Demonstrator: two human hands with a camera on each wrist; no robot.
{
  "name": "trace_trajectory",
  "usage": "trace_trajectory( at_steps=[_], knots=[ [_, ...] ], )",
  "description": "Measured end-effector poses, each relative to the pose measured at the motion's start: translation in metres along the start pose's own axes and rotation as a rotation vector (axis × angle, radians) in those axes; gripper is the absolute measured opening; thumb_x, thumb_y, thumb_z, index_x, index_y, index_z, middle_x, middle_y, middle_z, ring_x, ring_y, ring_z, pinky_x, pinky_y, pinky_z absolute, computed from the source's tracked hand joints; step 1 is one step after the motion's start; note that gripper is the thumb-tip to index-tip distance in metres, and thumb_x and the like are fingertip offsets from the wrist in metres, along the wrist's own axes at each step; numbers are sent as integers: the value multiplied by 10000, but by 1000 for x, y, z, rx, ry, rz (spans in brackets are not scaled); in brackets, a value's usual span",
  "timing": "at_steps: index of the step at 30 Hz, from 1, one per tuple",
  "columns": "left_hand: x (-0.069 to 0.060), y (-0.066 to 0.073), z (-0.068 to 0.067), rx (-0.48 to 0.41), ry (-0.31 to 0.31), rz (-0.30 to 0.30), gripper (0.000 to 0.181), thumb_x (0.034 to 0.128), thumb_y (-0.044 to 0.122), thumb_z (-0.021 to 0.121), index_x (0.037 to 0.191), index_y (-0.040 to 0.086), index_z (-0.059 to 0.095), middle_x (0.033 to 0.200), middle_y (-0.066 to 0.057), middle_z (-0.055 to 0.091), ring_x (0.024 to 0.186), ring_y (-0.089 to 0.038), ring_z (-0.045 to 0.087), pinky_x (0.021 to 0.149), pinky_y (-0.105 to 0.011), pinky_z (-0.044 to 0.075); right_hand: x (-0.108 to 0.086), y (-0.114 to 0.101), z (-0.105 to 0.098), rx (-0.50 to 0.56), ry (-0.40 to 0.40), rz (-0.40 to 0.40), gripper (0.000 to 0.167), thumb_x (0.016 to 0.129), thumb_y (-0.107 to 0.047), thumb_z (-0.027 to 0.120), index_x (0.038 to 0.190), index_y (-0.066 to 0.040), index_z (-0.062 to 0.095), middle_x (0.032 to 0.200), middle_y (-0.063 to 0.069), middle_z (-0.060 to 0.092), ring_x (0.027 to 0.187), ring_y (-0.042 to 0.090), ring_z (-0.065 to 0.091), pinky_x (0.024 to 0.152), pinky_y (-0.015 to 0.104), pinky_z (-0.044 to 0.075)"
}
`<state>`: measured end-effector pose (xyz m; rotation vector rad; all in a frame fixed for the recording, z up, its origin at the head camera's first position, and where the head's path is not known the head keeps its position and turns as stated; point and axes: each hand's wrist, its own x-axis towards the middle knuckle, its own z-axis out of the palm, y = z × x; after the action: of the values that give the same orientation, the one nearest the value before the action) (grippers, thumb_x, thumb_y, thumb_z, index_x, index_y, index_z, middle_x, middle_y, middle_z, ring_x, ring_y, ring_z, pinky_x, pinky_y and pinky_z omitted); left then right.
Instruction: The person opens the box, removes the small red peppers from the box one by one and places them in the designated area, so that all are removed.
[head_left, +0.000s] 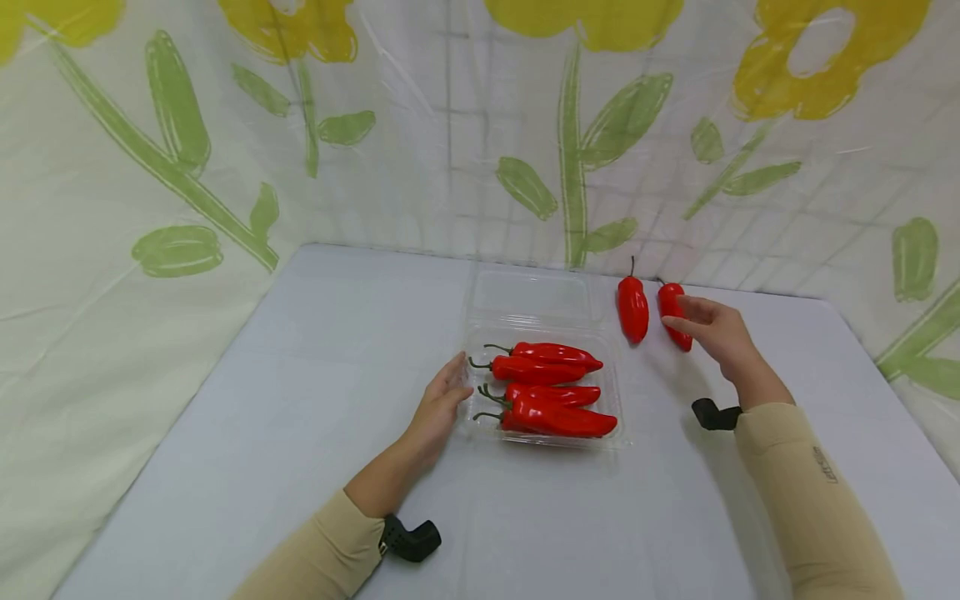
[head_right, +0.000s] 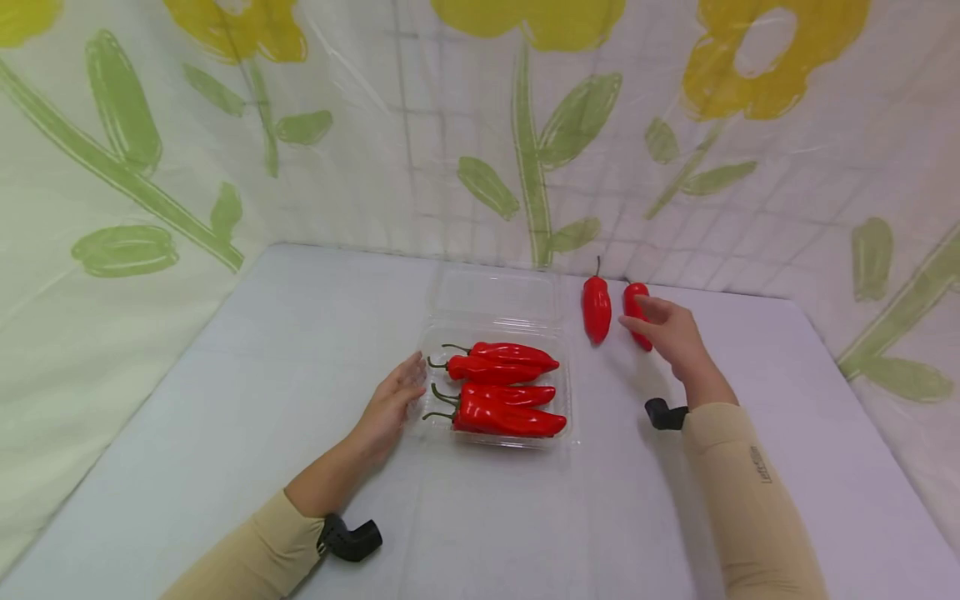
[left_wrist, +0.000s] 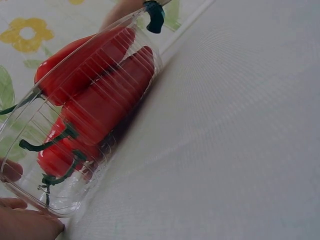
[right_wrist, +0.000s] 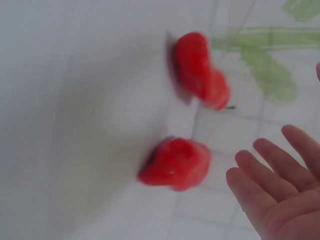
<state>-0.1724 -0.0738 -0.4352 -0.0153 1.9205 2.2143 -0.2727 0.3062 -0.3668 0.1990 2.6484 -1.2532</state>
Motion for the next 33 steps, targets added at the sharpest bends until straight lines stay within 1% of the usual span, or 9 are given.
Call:
trace_trajectory(
  at_steps=[6, 11, 16, 19, 21, 23, 27, 30, 33],
  knots=[
    [-1, 1, 0, -2, 1, 12, 596, 910, 5, 373, 1474, 11, 181, 1558, -158, 145, 1451, -293, 84, 1178, -472, 76, -22, -16, -1, -51, -13, -87, 760, 878, -495, 541, 1476, -119, 259, 1490, 209, 305, 1323, 435, 303, 1014, 632, 332],
    [-1, 1, 0, -6, -2, 4, 594, 916, 10, 371, 1477, 16, 175, 1562, -151, 136, 1453, -286, 76, 1179, -469, 72, -36, -31, 1, -69, -37, -142, 768, 875, -459, 568, 1478, -104, 250, 1502, 200, 288, 1342, 430, 302, 1009, 605, 356],
    [-1, 1, 0, -5, -5, 10, 595, 911, 0, 372, 1473, 2, 178, 1559, -161, 139, 1452, -296, 73, 1179, -468, 74, -44, -46, 5, -169, -47, -246, 745, 864, -442, 597, 1464, -116, 299, 1506, 190, 287, 1360, 426, 281, 981, 592, 390],
    [0, 0, 0, -4, -6, 17, 594, 906, -12, 369, 1469, -9, 181, 1555, -173, 142, 1450, -305, 74, 1179, -468, 74, -49, -56, 9, -236, -48, -291, 726, 845, -444, 624, 1445, -141, 350, 1496, 193, 306, 1351, 427, 290, 972, 603, 394],
    [0, 0, -1, -3, -4, 17, 592, 905, -16, 370, 1468, -9, 186, 1555, -173, 146, 1450, -304, 76, 1179, -465, 76, -54, -64, 13, -276, -62, -320, 721, 833, -433, 644, 1435, -144, 371, 1472, 207, 338, 1324, 440, 316, 954, 607, 409],
    [1, 0, -1, 0, -2, 17, 591, 905, -16, 370, 1468, -8, 188, 1554, -173, 149, 1449, -305, 79, 1179, -466, 78, -58, -70, 20, -309, -86, -357, 711, 823, -415, 663, 1421, -138, 394, 1450, 205, 373, 1307, 442, 338, 947, 604, 417],
    [1, 1, -1, -1, 5, 21, 591, 906, -15, 373, 1467, -8, 190, 1553, -176, 151, 1449, -307, 81, 1178, -469, 78, -67, -80, 34, -375, -154, -469, 667, 806, -335, 702, 1382, -111, 451, 1396, 170, 464, 1253, 398, 428, 884, 537, 496],
    [1, 1, -1, -11, 6, 17, 594, 902, -17, 372, 1468, -7, 190, 1553, -175, 150, 1449, -309, 81, 1178, -472, 77, -74, -84, 45, -404, -228, -511, 645, 789, -295, 723, 1359, -112, 481, 1377, 131, 500, 1237, 351, 463, 845, 488, 532],
    [1, -1, -1, -12, 5, 13, 598, 899, -17, 370, 1469, -5, 189, 1555, -169, 149, 1449, -307, 79, 1177, -475, 75, -80, -89, 55, -406, -303, -524, 650, 783, -303, 726, 1356, -113, 486, 1374, 114, 509, 1244, 340, 472, 852, 469, 535]
  ],
)
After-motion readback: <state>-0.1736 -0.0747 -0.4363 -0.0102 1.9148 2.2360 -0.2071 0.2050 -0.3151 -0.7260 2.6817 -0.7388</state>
